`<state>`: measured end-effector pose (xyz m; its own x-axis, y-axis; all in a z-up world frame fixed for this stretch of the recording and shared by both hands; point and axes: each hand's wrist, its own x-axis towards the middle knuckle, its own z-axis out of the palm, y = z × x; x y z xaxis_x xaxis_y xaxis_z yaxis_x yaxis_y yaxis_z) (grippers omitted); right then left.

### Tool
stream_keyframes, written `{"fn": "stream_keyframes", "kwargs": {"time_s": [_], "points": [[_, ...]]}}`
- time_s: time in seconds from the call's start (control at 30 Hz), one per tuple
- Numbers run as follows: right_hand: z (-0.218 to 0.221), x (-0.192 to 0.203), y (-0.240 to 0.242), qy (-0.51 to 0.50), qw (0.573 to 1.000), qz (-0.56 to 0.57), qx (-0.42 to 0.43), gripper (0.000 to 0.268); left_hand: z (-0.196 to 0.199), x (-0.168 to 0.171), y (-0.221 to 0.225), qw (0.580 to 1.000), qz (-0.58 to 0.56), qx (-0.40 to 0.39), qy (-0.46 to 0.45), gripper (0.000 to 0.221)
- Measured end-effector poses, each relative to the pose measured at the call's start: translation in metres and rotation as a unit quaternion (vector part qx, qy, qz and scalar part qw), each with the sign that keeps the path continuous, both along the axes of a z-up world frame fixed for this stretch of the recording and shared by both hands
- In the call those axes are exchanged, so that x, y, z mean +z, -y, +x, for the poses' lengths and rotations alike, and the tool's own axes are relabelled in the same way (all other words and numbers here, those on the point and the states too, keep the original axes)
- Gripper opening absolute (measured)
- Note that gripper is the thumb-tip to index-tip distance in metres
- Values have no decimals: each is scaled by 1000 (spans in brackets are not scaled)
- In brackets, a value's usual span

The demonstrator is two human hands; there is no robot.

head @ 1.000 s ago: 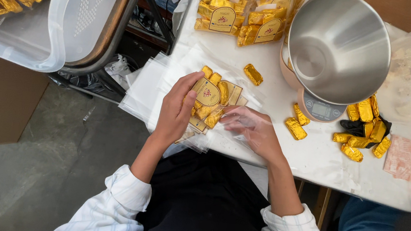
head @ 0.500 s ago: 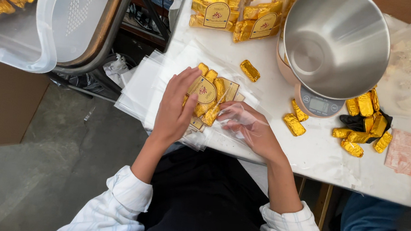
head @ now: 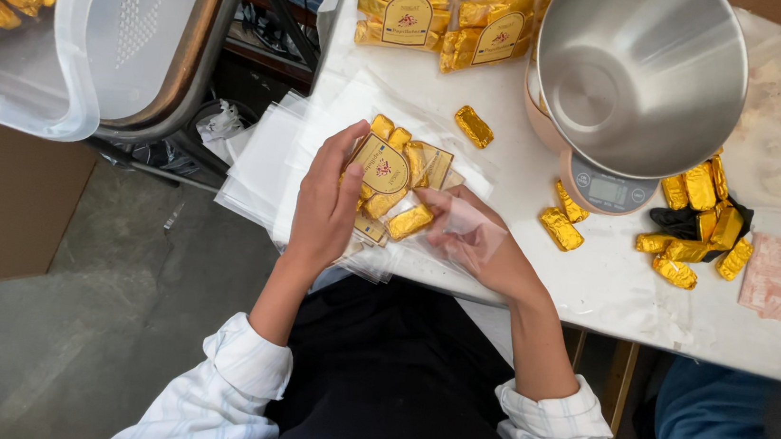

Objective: The person places gold-wrapped chocolates into a plastic bag, uses a digital scale to weigh a bowl of them, and continues filling the bag.

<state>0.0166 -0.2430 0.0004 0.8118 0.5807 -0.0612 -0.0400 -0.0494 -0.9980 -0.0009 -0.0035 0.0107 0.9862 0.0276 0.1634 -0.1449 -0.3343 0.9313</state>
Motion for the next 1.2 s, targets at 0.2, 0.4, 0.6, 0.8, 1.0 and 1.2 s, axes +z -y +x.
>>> {"fn": "stream_keyframes", "kwargs": {"time_s": [0.2,0.4,0.6,0.8,1.0,1.2], "points": [[-8,16,-4,19,996,-81,-20,41,5,-7,3,994,113,-3,2,48],[-18,31,4,97,970,-220,-46,39,7,-13,7,986,165,-4,12,46],[-34,25,38,46,979,-162,-114,35,6,-10,8,989,150,3,7,45],[-45,-11,75,-27,974,-72,-214,29,4,-15,-4,994,-80,74,15,42],[-50,-3,46,-57,972,-47,-222,31,2,11,2,999,-11,24,-35,51],[-42,16,30,-135,964,49,-226,32,-1,33,2,995,-23,1,-97,57]]}}
